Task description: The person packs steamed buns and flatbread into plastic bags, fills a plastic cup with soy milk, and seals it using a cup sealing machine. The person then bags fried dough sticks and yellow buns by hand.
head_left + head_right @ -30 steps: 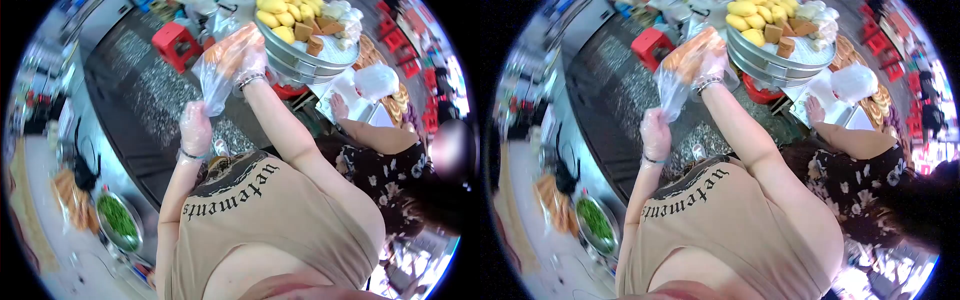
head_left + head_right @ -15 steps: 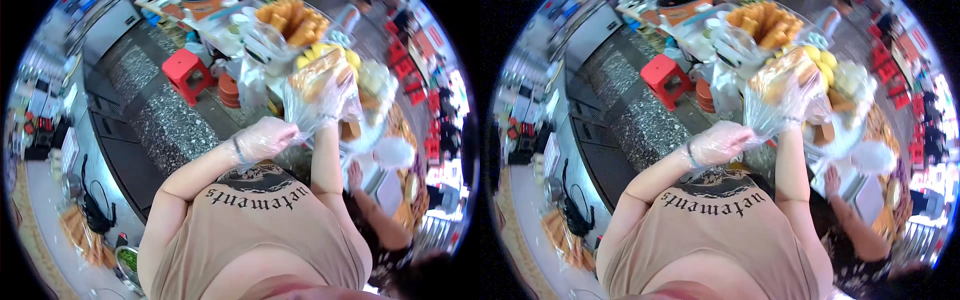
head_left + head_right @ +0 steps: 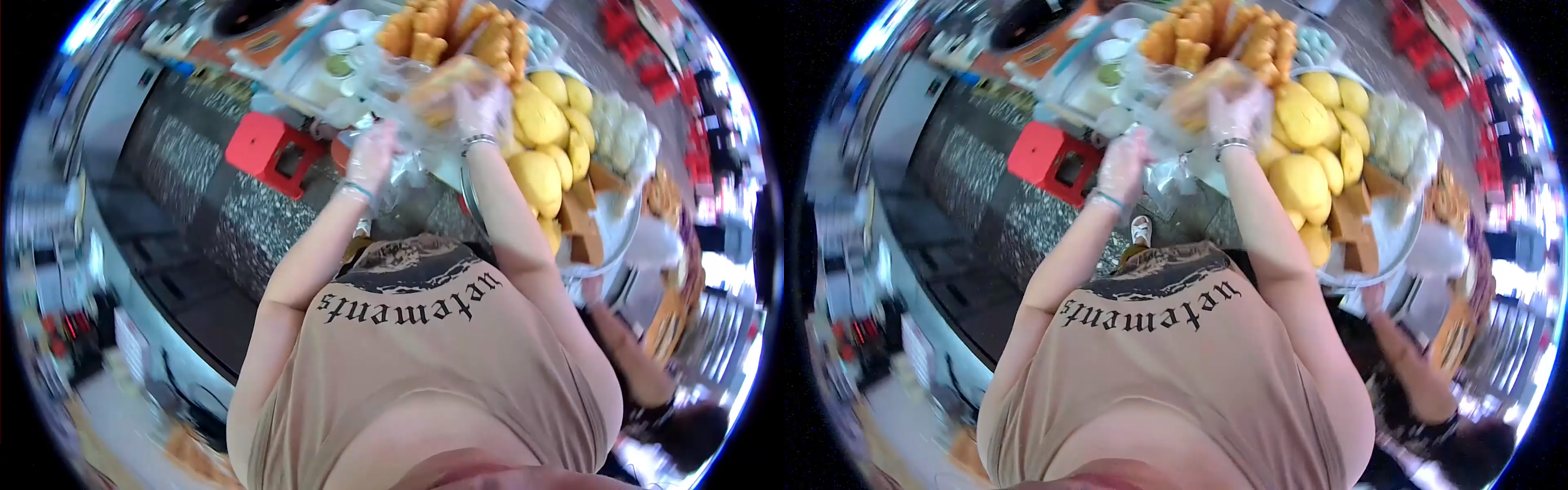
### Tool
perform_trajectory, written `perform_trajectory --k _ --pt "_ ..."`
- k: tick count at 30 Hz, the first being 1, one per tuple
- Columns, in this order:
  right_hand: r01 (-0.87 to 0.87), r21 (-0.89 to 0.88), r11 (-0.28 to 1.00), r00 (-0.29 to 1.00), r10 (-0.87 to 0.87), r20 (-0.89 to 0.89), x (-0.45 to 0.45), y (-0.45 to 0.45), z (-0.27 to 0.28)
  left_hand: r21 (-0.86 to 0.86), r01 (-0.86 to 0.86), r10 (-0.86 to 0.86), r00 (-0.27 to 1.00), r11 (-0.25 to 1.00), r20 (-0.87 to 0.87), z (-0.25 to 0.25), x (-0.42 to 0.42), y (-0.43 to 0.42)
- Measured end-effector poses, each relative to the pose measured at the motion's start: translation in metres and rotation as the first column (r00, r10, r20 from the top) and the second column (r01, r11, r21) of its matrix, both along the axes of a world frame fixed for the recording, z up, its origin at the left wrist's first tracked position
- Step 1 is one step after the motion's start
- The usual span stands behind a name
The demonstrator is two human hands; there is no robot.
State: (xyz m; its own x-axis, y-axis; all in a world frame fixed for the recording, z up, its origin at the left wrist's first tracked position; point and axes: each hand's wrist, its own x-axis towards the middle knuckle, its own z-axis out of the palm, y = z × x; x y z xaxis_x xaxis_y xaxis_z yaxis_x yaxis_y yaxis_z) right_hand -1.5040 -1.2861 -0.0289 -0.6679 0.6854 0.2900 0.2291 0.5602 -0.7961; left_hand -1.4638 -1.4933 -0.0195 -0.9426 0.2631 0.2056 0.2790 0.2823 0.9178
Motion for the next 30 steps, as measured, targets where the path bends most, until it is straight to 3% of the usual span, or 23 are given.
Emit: perform_trajectory --k 1,2,3,5,7,8,9,11,13,14,15,17,20,23,25,27,28,30 --pt "-0.112 -0.151 0.982 0.993 0.115 0.01 0.002 -0.001 -0.006 -0.084 0.022 -0.006 0.982 0.996 0.19 0.024 -0.015 -0.009" --pt "-0.223 -0.025 0.975 0.975 0.222 -0.026 0.001 -0.002 -0.013 0.134 -0.019 -0.012 0.974 0.991 0.226 0.001 -0.039 -0.013" --pt "-0.333 0.103 0.937 0.941 0.338 -0.033 0.003 -0.006 -0.019 0.232 0.005 -0.074 0.953 0.973 0.292 0.013 -0.056 -0.013" --pt "-0.344 0.008 0.939 0.923 0.337 0.186 0.012 -0.018 -0.012 0.144 0.066 -0.112 0.934 0.987 0.339 0.029 -0.079 -0.01" --pt "-0.468 0.077 0.88 0.847 0.422 0.323 0.021 -0.025 0.013 0.345 0.063 -0.23 0.852 0.937 0.471 0.046 -0.099 -0.005" --pt "-0.593 -0.194 0.781 0.702 0.62 0.351 0.044 -0.028 0.063 0.355 0.079 -0.233 0.88 0.931 0.414 0.044 -0.108 -0.003" --pt "-0.604 -0.392 0.694 0.664 0.71 0.235 0.065 -0.03 0.097 0.363 0.089 -0.228 0.905 0.928 0.36 0.041 -0.116 -0.004" --pt "-0.593 -0.473 0.651 0.693 0.712 0.112 0.104 -0.005 0.113 0.446 0.173 -0.384 0.81 0.878 0.444 0.04 -0.127 -0.017" --pt "-0.318 -0.408 0.856 0.945 0.321 -0.063 0.138 0.048 0.108 0.52 0.252 -0.518 0.716 0.816 0.468 0.04 -0.131 -0.026" --pt "-0.107 -0.316 0.943 0.99 0.129 0.05 0.159 0.087 0.103 0.585 0.28 -0.603 0.638 0.761 0.479 0.041 -0.13 -0.03" --pt "0.097 -0.199 0.975 0.988 -0.07 0.141 0.178 0.123 0.1 0.589 0.285 -0.61 0.631 0.756 0.479 0.042 -0.126 -0.034" --pt "0.229 -0.167 0.959 0.942 -0.176 0.286 0.201 0.162 0.105 0.546 0.125 -0.483 0.653 0.828 0.583 0.045 -0.118 -0.034" --pt "0.21 -0.057 0.976 0.928 -0.18 0.326 0.188 0.209 0.079 0.596 0.121 -0.518 0.648 0.794 0.558 0.053 -0.109 -0.028" --pt "0.174 0.042 0.984 0.95 -0.179 0.257 0.143 0.222 0.034 0.638 0.094 -0.531 0.654 0.764 0.539 0.056 -0.099 -0.021" --pt "0.028 0.081 0.996 0.972 -0.046 0.232 0.11 0.197 0.056 0.671 0.088 -0.548 0.659 0.736 0.515 0.061 -0.092 -0.015" --pt "-0.202 0.291 0.935 0.939 0.1 0.33 0.084 0.156 0.071 0.594 0.008 -0.432 0.694 0.804 0.576 0.067 -0.083 -0.009" --pt "-0.215 0.283 0.935 0.937 0.116 0.328 0.075 0.14 0.063 0.587 -0.003 -0.417 0.7 0.81 0.579 0.067 -0.079 -0.01" --pt "-0.307 0.74 0.598 0.929 0.021 0.368 0.063 0.123 0.052 0.648 -0.014 -0.45 0.708 0.761 0.544 0.064 -0.075 -0.007"
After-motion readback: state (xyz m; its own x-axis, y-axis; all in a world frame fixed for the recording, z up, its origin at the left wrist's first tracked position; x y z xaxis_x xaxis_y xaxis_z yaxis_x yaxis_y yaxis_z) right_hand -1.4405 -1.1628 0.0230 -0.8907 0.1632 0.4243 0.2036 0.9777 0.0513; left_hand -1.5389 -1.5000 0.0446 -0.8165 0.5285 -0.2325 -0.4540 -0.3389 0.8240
